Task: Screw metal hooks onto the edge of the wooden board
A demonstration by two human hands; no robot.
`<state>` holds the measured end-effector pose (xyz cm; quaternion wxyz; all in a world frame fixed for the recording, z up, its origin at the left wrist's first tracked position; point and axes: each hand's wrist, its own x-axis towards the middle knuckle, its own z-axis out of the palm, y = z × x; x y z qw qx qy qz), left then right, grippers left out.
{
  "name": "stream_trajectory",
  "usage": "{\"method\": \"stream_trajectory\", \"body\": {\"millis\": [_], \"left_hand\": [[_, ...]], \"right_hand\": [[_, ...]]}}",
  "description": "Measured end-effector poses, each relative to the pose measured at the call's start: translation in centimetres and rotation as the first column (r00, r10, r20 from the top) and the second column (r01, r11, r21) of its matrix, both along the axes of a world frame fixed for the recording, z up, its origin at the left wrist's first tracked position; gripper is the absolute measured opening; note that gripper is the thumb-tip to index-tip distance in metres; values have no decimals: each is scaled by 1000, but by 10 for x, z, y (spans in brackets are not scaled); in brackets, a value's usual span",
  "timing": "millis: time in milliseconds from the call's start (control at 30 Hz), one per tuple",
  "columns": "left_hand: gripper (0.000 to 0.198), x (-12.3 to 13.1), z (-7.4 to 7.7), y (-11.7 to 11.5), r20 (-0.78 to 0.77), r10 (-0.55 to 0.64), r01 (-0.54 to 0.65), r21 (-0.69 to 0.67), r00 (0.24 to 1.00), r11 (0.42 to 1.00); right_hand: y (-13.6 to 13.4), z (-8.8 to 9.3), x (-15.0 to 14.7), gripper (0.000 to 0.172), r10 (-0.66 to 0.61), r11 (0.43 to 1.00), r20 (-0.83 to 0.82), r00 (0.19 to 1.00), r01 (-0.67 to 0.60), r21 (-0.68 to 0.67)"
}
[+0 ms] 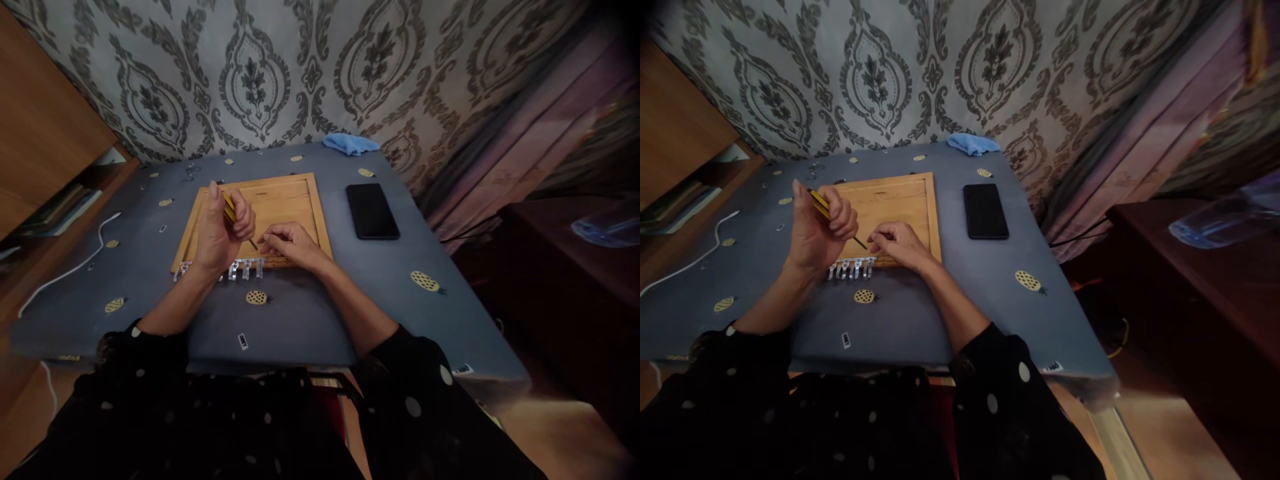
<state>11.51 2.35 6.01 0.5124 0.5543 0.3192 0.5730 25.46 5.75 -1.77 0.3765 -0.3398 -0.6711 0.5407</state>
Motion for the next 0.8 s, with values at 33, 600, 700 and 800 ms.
{"method": "stream_trajectory", "body": {"millis": [33,600,700,800], "left_hand": [[69,0,-1,1,14,3,-3,6,1000,1000],[48,-9,-38,12,-105,58,-44,125,993,991],[41,-18,-37,15,-170,135,-106,165,976,980],[38,-28,-32,15,-233,249,-206,194,940,959]], "right_hand": [[0,0,0,17,2,1000,-12,1000,-3,-7],[4,-6,-8,22,119,986,-216,969,-141,-90],[2,-5,-6,27,106,991,-211,972,-122,-63],[-3,-2,-2,30,63,997,-210,976,-71,-29]]}}
